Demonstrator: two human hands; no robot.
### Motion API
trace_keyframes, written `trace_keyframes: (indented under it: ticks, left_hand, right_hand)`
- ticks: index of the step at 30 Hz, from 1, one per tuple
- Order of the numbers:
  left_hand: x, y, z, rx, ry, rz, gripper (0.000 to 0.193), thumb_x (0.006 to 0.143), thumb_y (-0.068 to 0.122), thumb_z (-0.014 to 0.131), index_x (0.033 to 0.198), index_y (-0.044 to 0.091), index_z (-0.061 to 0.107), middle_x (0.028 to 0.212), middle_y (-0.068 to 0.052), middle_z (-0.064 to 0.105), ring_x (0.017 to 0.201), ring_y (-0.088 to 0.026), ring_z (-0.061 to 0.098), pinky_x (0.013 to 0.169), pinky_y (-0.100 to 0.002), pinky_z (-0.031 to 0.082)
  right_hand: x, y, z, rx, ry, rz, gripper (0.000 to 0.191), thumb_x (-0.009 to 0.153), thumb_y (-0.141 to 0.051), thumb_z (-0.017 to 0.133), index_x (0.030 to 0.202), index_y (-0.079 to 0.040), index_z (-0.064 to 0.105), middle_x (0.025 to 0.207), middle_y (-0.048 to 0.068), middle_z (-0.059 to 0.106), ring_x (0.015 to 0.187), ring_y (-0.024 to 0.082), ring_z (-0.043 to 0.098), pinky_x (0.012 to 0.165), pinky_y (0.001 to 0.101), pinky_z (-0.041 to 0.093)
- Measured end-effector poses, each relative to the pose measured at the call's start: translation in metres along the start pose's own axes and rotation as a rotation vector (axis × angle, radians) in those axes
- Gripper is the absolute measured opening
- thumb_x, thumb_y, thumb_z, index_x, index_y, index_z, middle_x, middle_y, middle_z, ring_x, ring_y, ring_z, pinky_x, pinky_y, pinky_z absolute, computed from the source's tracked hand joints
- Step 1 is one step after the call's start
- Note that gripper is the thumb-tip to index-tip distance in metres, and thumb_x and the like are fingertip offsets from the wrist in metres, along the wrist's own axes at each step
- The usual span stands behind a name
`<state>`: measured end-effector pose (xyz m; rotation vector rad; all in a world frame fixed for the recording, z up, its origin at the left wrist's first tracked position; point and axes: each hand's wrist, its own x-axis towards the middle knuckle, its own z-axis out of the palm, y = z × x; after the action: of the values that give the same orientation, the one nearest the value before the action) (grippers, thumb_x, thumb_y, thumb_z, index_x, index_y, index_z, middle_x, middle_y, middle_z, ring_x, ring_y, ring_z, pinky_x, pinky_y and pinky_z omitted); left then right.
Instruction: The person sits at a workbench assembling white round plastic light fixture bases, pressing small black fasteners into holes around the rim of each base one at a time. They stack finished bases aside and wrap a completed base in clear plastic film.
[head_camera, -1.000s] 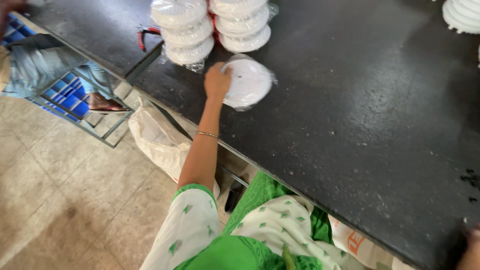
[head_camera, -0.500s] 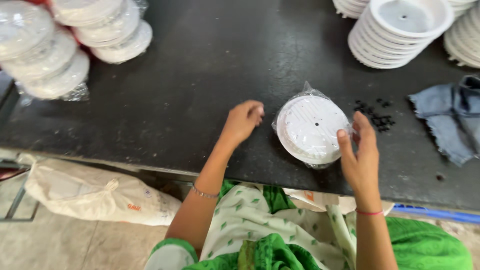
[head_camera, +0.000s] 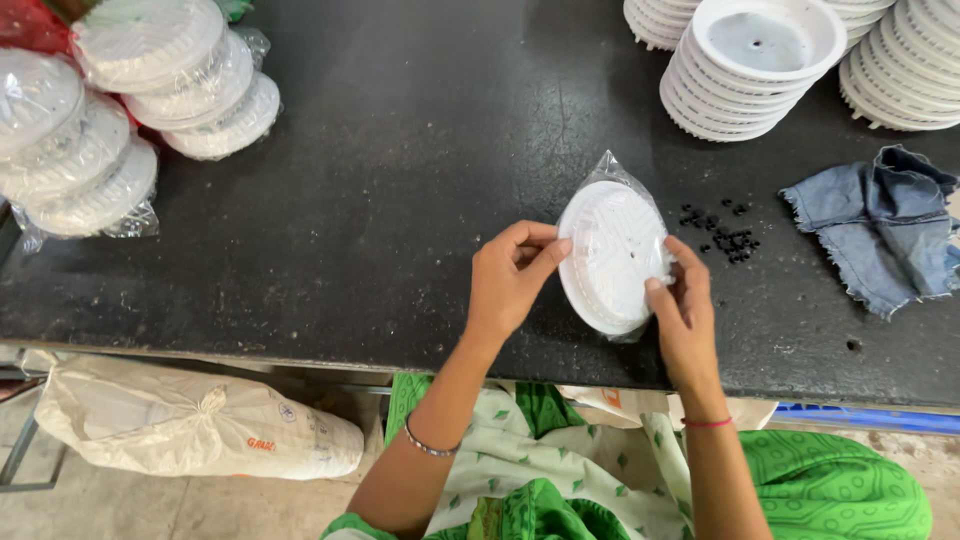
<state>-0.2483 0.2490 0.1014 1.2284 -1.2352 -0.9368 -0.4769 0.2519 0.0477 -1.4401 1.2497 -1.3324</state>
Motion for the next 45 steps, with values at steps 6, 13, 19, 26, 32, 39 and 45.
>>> trace_keyframes:
  ticks: [6, 13, 19, 26, 32, 39, 45]
  left_hand:
    - [-0.019, 0.049, 0.006, -0.001, 0.076, 0.205, 0.011, 0.090, 0.008, 0.078, 0.097, 0.001, 0.075, 0.091, -0.004, 0.075, 0.078, -0.009, 0.074, 0.069, -0.023, 0.060]
    - [-0.024, 0.070, 0.006, 0.114, 0.082, 0.330, 0.007, 0.089, 0.003, 0.077, 0.094, 0.001, 0.073, 0.087, -0.005, 0.073, 0.073, -0.011, 0.071, 0.066, -0.024, 0.058]
    - [-0.020, 0.069, 0.005, 0.155, 0.164, 0.369, 0.007, 0.089, 0.000, 0.076, 0.093, 0.000, 0.070, 0.086, -0.005, 0.070, 0.074, -0.012, 0.068, 0.067, -0.025, 0.054]
    - [-0.013, 0.056, 0.000, 0.130, 0.187, 0.320, 0.005, 0.093, 0.001, 0.073, 0.095, 0.000, 0.068, 0.086, -0.003, 0.070, 0.076, -0.009, 0.063, 0.069, -0.024, 0.051]
    - [-0.003, 0.044, -0.006, 0.154, 0.209, 0.239, 0.001, 0.097, 0.001, 0.069, 0.096, 0.002, 0.067, 0.085, 0.000, 0.071, 0.077, -0.006, 0.061, 0.072, -0.022, 0.052]
    - [0.010, 0.040, 0.000, 0.106, 0.141, 0.275, 0.004, 0.096, 0.000, 0.067, 0.099, 0.002, 0.068, 0.090, -0.001, 0.072, 0.081, -0.007, 0.065, 0.077, -0.024, 0.055]
    - [0.028, 0.049, 0.000, -0.058, -0.090, 0.064, 0.027, 0.100, 0.009, 0.065, 0.127, 0.007, 0.066, 0.102, -0.003, 0.074, 0.082, -0.013, 0.067, 0.075, -0.030, 0.058]
  right_hand:
    - [-0.010, 0.002, 0.012, 0.196, -0.054, -0.090, 0.068, 0.094, 0.002, 0.058, 0.156, 0.000, 0.031, 0.154, 0.012, 0.041, 0.140, 0.023, 0.044, 0.113, 0.0355, 0.038]
    - [-0.012, 0.000, 0.024, 0.286, -0.144, 0.001, 0.067, 0.093, 0.002, 0.063, 0.152, -0.001, 0.033, 0.152, 0.014, 0.045, 0.142, 0.025, 0.046, 0.116, 0.0390, 0.041]
    - [-0.012, 0.008, 0.026, 0.196, -0.093, -0.022, 0.065, 0.090, 0.002, 0.067, 0.148, -0.002, 0.038, 0.147, 0.013, 0.048, 0.133, 0.023, 0.053, 0.108, 0.0368, 0.049]
    - [-0.014, 0.011, 0.022, 0.237, -0.088, 0.039, 0.058, 0.092, 0.002, 0.067, 0.145, -0.003, 0.043, 0.134, 0.012, 0.057, 0.121, 0.020, 0.059, 0.102, 0.0337, 0.053]
    - [-0.017, 0.006, 0.021, 0.231, -0.086, 0.021, 0.053, 0.092, 0.002, 0.066, 0.142, -0.002, 0.048, 0.135, 0.009, 0.057, 0.122, 0.019, 0.059, 0.101, 0.0321, 0.053]
    - [-0.023, -0.016, 0.023, 0.057, 0.001, -0.058, 0.051, 0.094, 0.000, 0.065, 0.142, -0.004, 0.049, 0.143, 0.009, 0.047, 0.127, 0.020, 0.059, 0.099, 0.0340, 0.056]
    - [-0.018, -0.056, 0.021, -0.040, 0.001, -0.374, 0.069, 0.095, -0.009, 0.071, 0.155, -0.005, 0.037, 0.162, 0.015, 0.028, 0.145, 0.030, 0.043, 0.114, 0.0426, 0.048]
